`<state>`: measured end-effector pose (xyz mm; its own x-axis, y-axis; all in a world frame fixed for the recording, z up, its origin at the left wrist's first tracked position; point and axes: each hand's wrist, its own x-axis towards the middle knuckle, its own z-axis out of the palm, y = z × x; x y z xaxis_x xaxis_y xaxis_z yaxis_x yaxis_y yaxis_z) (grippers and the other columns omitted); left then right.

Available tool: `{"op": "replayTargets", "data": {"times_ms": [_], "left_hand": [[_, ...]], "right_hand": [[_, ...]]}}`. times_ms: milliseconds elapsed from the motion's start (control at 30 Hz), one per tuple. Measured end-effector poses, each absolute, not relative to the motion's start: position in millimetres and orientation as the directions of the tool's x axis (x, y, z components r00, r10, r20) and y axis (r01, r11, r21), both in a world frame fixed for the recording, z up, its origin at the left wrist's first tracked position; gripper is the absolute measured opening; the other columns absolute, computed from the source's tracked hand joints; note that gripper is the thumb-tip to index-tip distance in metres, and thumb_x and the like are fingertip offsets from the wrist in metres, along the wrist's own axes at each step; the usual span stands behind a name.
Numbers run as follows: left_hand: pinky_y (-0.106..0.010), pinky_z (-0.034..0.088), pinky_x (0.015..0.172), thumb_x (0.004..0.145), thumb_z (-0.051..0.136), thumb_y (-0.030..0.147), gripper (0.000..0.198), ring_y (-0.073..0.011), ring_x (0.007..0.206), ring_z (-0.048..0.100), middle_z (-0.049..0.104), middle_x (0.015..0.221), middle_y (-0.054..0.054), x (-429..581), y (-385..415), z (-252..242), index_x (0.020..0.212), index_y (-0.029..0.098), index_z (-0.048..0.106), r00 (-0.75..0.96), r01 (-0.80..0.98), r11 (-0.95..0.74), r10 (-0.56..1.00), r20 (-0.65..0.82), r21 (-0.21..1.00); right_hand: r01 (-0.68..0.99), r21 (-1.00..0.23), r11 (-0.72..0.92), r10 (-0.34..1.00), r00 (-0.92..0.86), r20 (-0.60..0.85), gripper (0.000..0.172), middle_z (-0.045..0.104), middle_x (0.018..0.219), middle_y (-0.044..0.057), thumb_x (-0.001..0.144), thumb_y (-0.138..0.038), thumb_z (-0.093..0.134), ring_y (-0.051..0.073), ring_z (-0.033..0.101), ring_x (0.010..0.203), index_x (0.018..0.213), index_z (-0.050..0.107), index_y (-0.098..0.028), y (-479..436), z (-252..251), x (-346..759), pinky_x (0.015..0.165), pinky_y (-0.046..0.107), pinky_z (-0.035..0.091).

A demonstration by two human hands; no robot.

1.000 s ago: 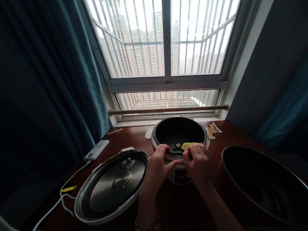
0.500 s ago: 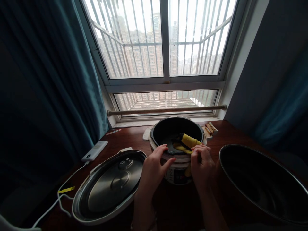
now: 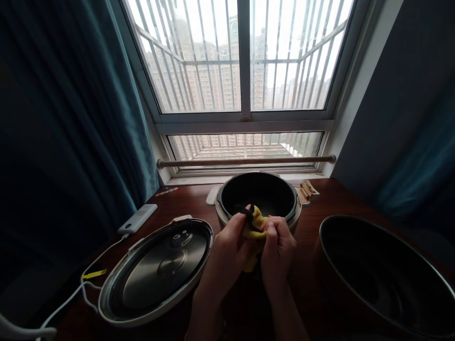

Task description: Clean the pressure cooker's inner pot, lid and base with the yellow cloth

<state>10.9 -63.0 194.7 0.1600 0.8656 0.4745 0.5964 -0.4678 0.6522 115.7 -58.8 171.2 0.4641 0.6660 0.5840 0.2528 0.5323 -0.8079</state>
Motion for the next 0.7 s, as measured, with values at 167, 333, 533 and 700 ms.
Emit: {"op": "replayTargets", "data": {"times_ms": [167,333,533,700], "left_hand": [[-0.019,0.044,0.06,0.075,0.051,0.009,0.017,-0.0113,0.068,0.059,0.064,0.088,-0.003,9.9,-64.5,198.0,0.078,0.018,0.066,0.218,0.639,-0.525,0.824,0.522,0.562],[-0.019,0.046,0.061,0.073,0.055,0.007,0.021,-0.0116,0.068,0.06,0.065,0.078,-0.001,27.4,-67.7,195.4,0.086,0.019,0.067,0.276,0.551,-0.56,0.822,0.498,0.619],[-0.023,0.049,0.079,0.074,0.064,0.014,0.067,-0.0115,0.079,0.063,0.065,0.107,0.001,43.1,-71.2,193.8,0.133,0.032,0.038,0.377,0.447,-0.532,0.841,0.387,0.72],[-0.026,0.047,0.083,0.08,0.061,0.021,0.052,-0.0111,0.079,0.063,0.066,0.103,0.0,34.9,-74.3,197.9,0.128,0.03,0.044,0.356,0.468,-0.585,0.811,0.464,0.663]], "right_hand": [[0.263,-0.838,0.478,0.701,0.46,0.545,0.025,0.047,0.062,-0.003,0.085,-0.027,0.039,0.012,0.046,0.06,0.063,0.046,-0.019,-64.0,166.7,122.9,0.059,0.024,0.037],[0.302,-0.887,0.348,0.707,0.537,0.46,0.031,0.046,0.056,-0.003,0.087,-0.033,0.037,0.011,0.043,0.053,0.06,0.044,-0.019,-75.7,165.2,139.1,0.053,0.022,0.034],[0.328,-0.943,0.062,0.551,0.776,0.306,0.032,0.055,0.062,0.001,0.084,-0.046,0.042,0.014,0.049,0.057,0.07,0.049,-0.019,-86.7,180.5,171.7,0.056,0.024,0.036],[0.39,-0.917,-0.088,0.542,0.791,0.284,0.027,0.053,0.082,0.005,0.077,-0.045,0.052,0.019,0.052,0.071,0.085,0.047,-0.02,-96.4,178.7,210.6,0.065,0.029,0.041]]}}
